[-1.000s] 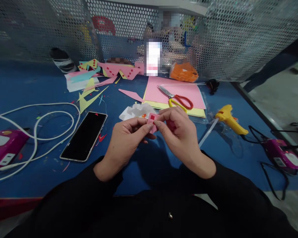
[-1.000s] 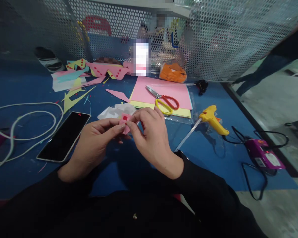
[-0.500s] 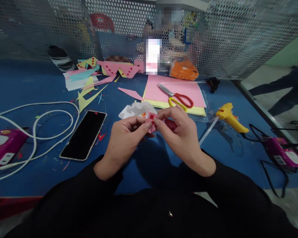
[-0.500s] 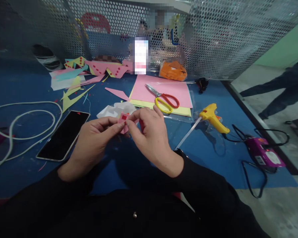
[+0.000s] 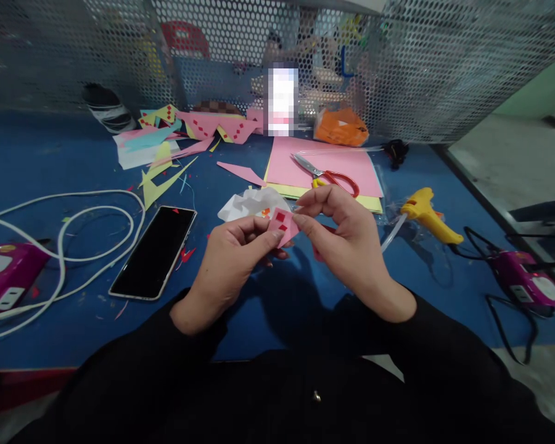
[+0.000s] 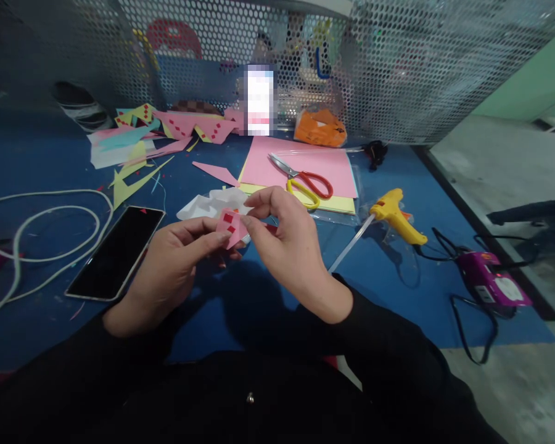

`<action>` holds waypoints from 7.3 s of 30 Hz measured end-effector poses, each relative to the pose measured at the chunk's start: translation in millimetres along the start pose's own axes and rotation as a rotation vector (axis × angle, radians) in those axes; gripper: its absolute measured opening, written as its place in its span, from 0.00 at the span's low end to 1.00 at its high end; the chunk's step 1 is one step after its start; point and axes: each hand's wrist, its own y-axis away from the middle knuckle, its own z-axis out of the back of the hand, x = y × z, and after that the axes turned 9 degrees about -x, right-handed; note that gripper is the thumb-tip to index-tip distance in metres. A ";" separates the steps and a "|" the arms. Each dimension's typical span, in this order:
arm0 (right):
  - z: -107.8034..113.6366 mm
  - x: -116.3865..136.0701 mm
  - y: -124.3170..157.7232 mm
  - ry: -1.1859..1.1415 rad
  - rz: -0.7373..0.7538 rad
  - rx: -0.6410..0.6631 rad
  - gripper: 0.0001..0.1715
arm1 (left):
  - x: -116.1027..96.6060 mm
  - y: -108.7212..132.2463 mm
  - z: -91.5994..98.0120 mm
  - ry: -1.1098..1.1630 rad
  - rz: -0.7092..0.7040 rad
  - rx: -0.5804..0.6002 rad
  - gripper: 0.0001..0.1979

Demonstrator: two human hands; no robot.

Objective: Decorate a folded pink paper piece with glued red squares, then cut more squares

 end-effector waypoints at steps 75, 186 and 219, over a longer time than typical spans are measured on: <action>-2.3 2.3 2.6 0.044 0.140 0.007 0.06 | -1.4 1.7 -1.4 -0.048 -0.064 -0.042 0.11; 28.3 0.0 52.9 0.392 0.308 0.094 0.05 | 0.1 -5.4 1.7 0.131 -0.007 -0.120 0.08; 27.2 -2.7 54.9 0.430 0.310 0.068 0.12 | 1.4 -6.5 1.8 0.157 -0.009 -0.086 0.06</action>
